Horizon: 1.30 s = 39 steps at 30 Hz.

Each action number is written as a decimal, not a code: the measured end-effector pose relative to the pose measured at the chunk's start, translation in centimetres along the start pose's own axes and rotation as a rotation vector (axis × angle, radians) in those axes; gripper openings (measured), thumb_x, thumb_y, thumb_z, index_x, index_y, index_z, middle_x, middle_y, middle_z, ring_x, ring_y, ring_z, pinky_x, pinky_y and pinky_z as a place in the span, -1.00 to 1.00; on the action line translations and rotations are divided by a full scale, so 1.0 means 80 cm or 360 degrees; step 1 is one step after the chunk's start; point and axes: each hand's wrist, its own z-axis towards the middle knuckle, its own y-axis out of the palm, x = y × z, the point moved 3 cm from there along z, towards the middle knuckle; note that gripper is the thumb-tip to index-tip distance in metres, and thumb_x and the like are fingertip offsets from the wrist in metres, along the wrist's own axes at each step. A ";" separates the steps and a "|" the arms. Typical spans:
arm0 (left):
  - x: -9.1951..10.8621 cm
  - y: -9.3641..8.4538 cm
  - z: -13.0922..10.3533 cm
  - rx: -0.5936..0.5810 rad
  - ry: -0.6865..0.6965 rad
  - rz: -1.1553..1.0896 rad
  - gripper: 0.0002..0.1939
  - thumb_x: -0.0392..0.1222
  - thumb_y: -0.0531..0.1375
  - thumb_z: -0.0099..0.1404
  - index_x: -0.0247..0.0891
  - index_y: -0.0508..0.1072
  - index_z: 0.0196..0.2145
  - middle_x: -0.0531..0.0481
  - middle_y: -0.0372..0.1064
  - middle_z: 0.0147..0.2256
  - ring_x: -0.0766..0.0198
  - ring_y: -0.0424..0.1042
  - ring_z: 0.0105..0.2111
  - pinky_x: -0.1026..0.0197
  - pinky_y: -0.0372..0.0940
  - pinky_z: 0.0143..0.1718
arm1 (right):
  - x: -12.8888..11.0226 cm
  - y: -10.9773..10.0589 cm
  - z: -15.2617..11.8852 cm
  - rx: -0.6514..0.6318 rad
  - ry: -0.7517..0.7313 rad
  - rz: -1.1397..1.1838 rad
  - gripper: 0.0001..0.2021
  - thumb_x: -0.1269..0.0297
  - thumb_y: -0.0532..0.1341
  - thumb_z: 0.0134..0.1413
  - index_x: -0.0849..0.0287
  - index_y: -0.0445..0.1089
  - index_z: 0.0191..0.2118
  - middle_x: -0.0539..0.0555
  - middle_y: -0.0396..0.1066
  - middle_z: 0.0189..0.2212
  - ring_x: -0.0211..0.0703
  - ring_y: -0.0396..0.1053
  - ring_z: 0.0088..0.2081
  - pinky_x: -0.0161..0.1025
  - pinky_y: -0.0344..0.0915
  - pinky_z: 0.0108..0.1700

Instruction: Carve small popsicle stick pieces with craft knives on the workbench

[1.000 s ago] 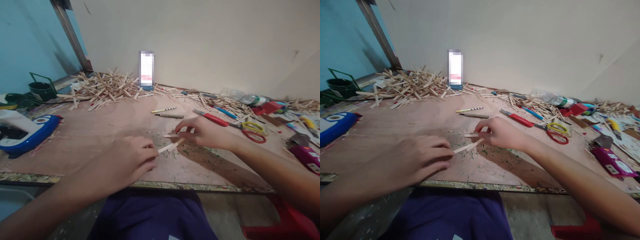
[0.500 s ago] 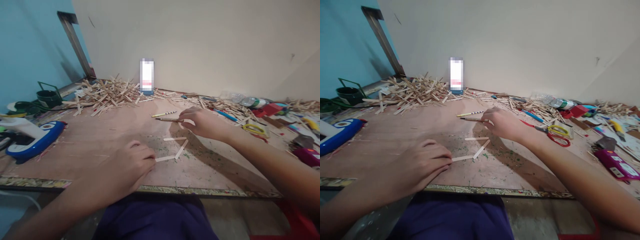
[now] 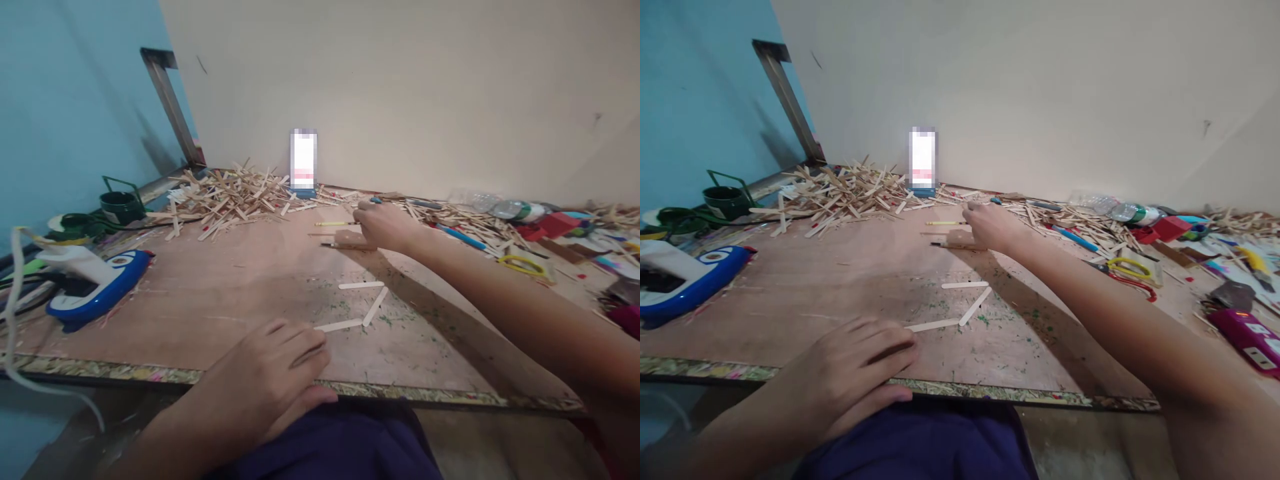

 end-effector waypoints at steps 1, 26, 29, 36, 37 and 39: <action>0.001 0.000 0.000 0.0009 0.0004 0.0022 -0.61 -0.04 0.01 0.66 -0.33 0.55 -0.09 -0.14 0.59 -0.12 0.08 0.56 -0.17 0.04 0.42 -0.21 | -0.001 -0.009 -0.009 0.0055 0.0053 0.0049 -0.79 0.48 0.15 0.30 0.37 0.54 -0.11 0.40 0.55 -0.09 0.17 0.55 -0.11 -0.12 0.30 -0.18; 0.010 0.002 -0.028 0.0037 -0.0049 0.0094 -0.81 -0.20 0.24 0.56 -0.34 0.57 0.00 0.00 0.64 -0.05 0.15 0.58 -0.02 0.07 0.47 0.18 | -0.143 -0.032 -0.206 0.0311 0.0876 0.2025 -0.93 0.17 0.40 0.25 -0.01 0.64 -0.24 0.05 0.65 -0.32 -0.09 0.59 -0.37 -0.23 0.54 -0.37; 0.014 0.007 -0.033 0.0082 -0.0032 0.0082 -0.84 -0.24 0.25 0.54 -0.32 0.58 -0.01 0.03 0.64 -0.05 0.18 0.58 0.02 0.09 0.46 0.24 | -0.136 -0.038 -0.216 0.0431 0.0969 0.1898 -0.97 0.22 0.42 0.24 -0.10 0.62 -0.22 0.00 0.64 -0.35 -0.07 0.59 -0.35 -0.16 0.59 -0.28; 0.008 0.010 -0.036 0.0169 -0.0010 0.0216 -0.91 -0.26 0.28 0.52 -0.29 0.58 -0.08 0.01 0.64 -0.10 0.19 0.62 -0.05 0.13 0.51 0.18 | -0.143 -0.036 -0.224 0.0416 0.1130 0.2052 -0.95 0.19 0.43 0.23 -0.02 0.64 -0.22 0.06 0.67 -0.33 -0.05 0.61 -0.39 -0.15 0.59 -0.35; 0.007 0.009 -0.034 0.0149 -0.0006 0.0218 -0.90 -0.25 0.26 0.53 -0.29 0.58 -0.07 0.01 0.64 -0.10 0.19 0.62 -0.06 0.14 0.52 0.16 | -0.145 -0.034 -0.223 0.0409 0.1186 0.2107 -0.93 0.18 0.44 0.21 0.00 0.64 -0.24 0.06 0.66 -0.36 -0.07 0.59 -0.42 -0.18 0.57 -0.40; 0.006 0.006 -0.029 0.0141 0.0027 0.0205 -0.85 -0.22 0.20 0.58 -0.30 0.57 -0.06 -0.01 0.65 -0.10 0.18 0.63 -0.06 0.14 0.52 0.12 | -0.150 -0.032 -0.221 0.0385 0.1264 0.2187 -0.92 0.19 0.45 0.16 0.03 0.62 -0.29 0.04 0.64 -0.43 -0.11 0.57 -0.48 -0.24 0.53 -0.47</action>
